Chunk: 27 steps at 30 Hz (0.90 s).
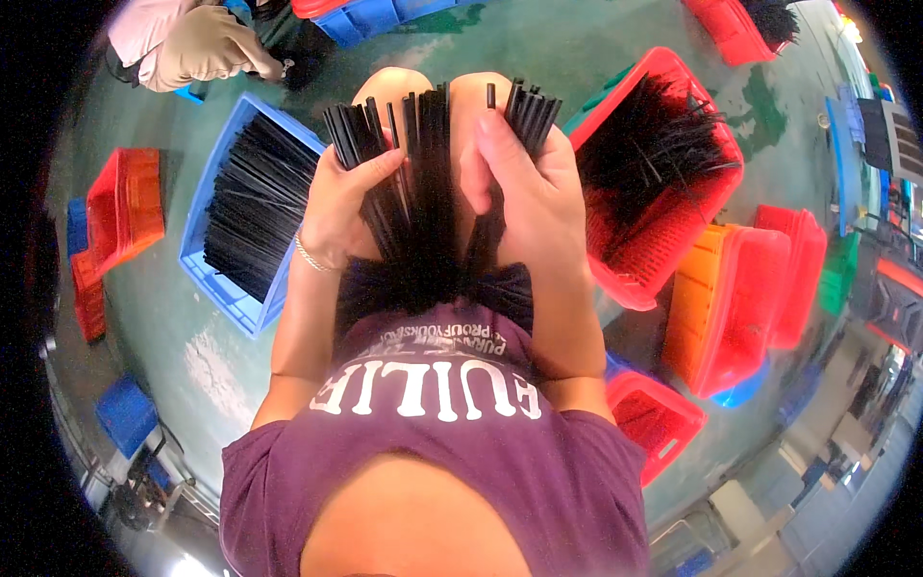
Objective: The person sorts black plastic rods by hand, picking them from various crates, bundling them together while resting them against their lap, and placing them into a blue crate.
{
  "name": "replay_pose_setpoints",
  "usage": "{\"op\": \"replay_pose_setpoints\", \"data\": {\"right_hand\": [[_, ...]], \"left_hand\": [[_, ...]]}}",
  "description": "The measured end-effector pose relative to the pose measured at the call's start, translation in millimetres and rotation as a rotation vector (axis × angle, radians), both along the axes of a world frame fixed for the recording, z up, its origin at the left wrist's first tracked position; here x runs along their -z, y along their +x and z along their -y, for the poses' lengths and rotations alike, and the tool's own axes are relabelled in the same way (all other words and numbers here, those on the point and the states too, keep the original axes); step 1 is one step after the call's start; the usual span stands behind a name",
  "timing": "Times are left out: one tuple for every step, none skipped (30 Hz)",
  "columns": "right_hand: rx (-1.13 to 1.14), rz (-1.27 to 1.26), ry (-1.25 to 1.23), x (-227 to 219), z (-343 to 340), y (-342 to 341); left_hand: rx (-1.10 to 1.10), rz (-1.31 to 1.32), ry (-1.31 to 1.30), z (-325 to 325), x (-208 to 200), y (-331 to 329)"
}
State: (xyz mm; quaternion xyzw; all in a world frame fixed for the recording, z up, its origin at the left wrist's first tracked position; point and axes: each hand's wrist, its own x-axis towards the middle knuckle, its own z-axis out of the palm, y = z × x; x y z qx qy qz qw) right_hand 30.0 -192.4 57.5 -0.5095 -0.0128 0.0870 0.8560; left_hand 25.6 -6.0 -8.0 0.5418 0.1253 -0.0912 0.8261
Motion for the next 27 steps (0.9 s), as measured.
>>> {"op": "replay_pose_setpoints", "data": {"right_hand": [[0.010, -0.012, -0.005, -5, 0, -1], [-0.026, -0.033, 0.010, -8, -1, -2], [-0.064, -0.054, 0.024, -10, -2, -2], [0.032, -0.104, -0.081, -7, -9, -2], [-0.005, -0.123, -0.132, -5, -13, -1], [0.008, -0.113, -0.236, 0, -20, -1], [0.027, -0.091, -0.337, 6, -26, -1], [0.032, -0.081, -0.463, 13, -31, 2], [0.018, -0.039, -0.415, 18, -32, 3], [-0.017, -0.062, -0.376, 24, -32, 4], [-0.047, -0.071, -0.321, 29, -32, 5], [-0.072, -0.054, -0.309, 33, -30, 8], [-0.088, -0.061, -0.322, 37, -29, 10], [0.004, 0.009, -0.345, 39, -28, 11], [0.094, 0.078, -0.368, 41, -27, 12], [0.093, -0.044, -0.342, 40, -25, 12], [0.072, 0.001, -0.316, 38, -23, 11], [0.035, -0.085, -0.216, 34, -20, 9], [0.024, -0.206, -0.136, 29, -17, 7], [0.007, -0.154, -0.123, 23, -15, 5], [-0.018, -0.106, -0.094, 17, -13, 2], [-0.019, -0.093, -0.078, 10, -9, -1], [-0.015, -0.062, -0.043, 5, -8, -3], [-0.025, -0.058, -0.073, 2, -8, -3], [-0.025, -0.078, -0.101, 1, -10, -2], [-0.029, -0.079, -0.207, 4, -14, 1], [-0.039, -0.042, -0.287, 8, -18, 4]], "left_hand": [[0.006, 0.000, -0.001, 1, -1, 0], [0.000, -0.001, 0.035, 2, -4, 0], [-0.001, 0.013, 0.065, 4, -6, 0], [-0.003, -0.001, 0.070, 5, -9, -2], [0.020, 0.026, 0.104, 7, -11, -3], [0.034, 0.052, 0.133, 8, -13, -5], [0.040, 0.050, 0.139, 10, -15, -6], [0.037, 0.060, 0.090, 11, -17, -8], [0.034, 0.068, 0.044, 12, -18, -9], [0.055, 0.077, 0.014, 12, -19, -10], [0.045, 0.061, 0.029, 11, -19, -10], [0.057, 0.046, -0.017, 11, -19, -10], [0.070, 0.034, -0.065, 9, -18, -10], [0.073, 0.037, -0.066, 8, -17, -9], [0.058, 0.040, -0.069, 7, -16, -9], [0.040, 0.040, -0.071, 6, -15, -10], [0.036, 0.039, -0.072, 5, -13, -10], [0.019, 0.024, -0.055, 4, -12, -9], [0.009, 0.022, -0.047, 4, -10, -8], [0.001, 0.006, -0.037, 3, -9, -7], [0.002, 0.000, -0.039, 3, -8, -7], [0.007, -0.002, -0.043, 3, -7, -6], [0.008, -0.008, -0.040, 3, -7, -6], [0.026, -0.004, -0.026, 3, -6, -5], [0.044, 0.002, -0.013, 4, -6, -5], [0.049, 0.005, -0.015, 5, -6, -4], [0.039, -0.005, -0.018, 6, -6, -4]]}}
